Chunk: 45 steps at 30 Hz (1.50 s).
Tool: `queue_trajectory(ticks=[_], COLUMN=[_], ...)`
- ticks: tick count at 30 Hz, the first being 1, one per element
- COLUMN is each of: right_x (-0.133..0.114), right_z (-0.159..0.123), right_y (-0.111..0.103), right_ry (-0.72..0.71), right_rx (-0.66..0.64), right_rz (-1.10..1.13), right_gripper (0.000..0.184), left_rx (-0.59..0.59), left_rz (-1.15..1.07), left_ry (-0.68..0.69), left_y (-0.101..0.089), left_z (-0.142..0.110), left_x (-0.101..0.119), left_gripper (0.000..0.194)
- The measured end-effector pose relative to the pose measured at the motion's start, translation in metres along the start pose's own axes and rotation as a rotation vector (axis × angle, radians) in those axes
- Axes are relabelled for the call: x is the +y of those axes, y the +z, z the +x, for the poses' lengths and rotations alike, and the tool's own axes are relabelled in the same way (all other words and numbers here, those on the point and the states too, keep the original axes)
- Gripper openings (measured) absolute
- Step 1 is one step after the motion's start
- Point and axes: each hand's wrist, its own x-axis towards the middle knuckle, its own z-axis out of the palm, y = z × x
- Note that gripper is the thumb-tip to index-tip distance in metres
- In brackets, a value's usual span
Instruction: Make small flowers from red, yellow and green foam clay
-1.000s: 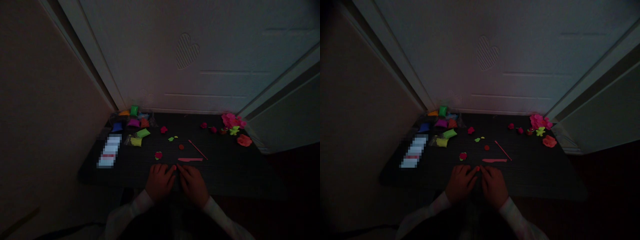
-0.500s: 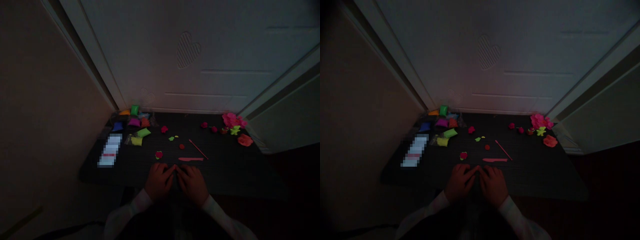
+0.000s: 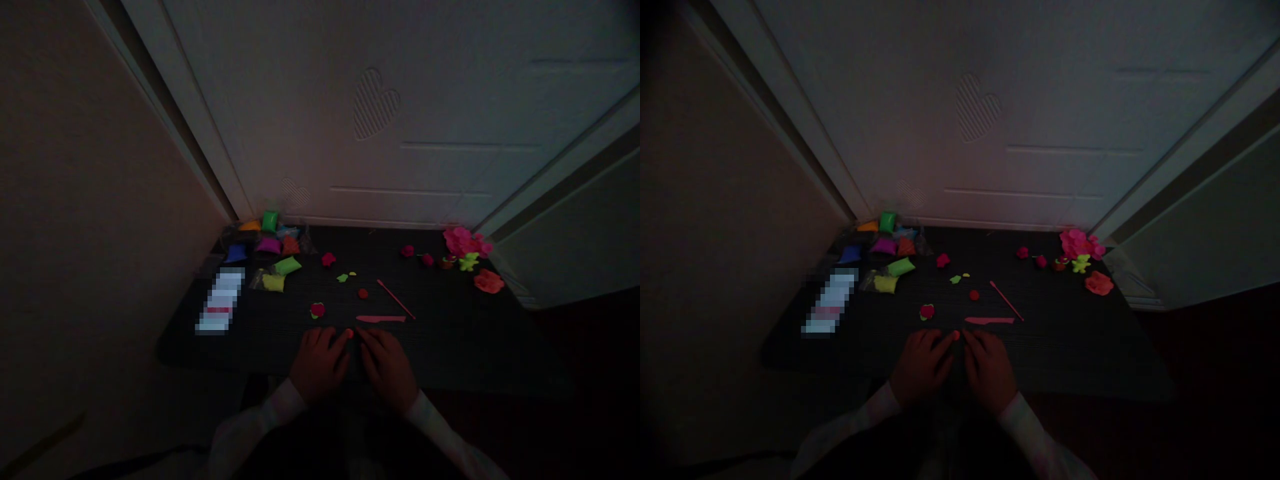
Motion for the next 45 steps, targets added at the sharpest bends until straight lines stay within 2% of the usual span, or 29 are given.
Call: queue_trajectory(ticks=[8,16,28,33,45], right_x=[0.0013,0.0003,-0.0012,-0.001,-0.0078], right_z=[-0.0006,-0.0009,-0.0004,-0.0005,0.0037], right_y=[0.0002,-0.0002,-0.0014,-0.0019,-0.0052], right_ry=[0.015,0.026,0.06,0.053,-0.016], right_rx=[0.023,0.019,0.026,0.013,-0.068], right_rz=[0.024,0.047,0.058,0.049,-0.068], right_gripper=[0.027,0.026,0.026,0.026,0.031], left_rx=[-0.044,0.011,0.011,-0.009,0.049], left_rz=[0.072,0.158,0.037,0.079,0.168], left_ry=[0.005,0.011,-0.028,-0.03,0.02], left_y=[-0.0017,0.0003,-0.0018,-0.002,0.0008], left_z=[0.0014,0.0018,0.0015,0.0014,-0.0001], left_x=[0.0035,0.0056,0.0015,0.0036,0.0049], left_gripper=[0.043,0.041,0.047,0.044,0.043])
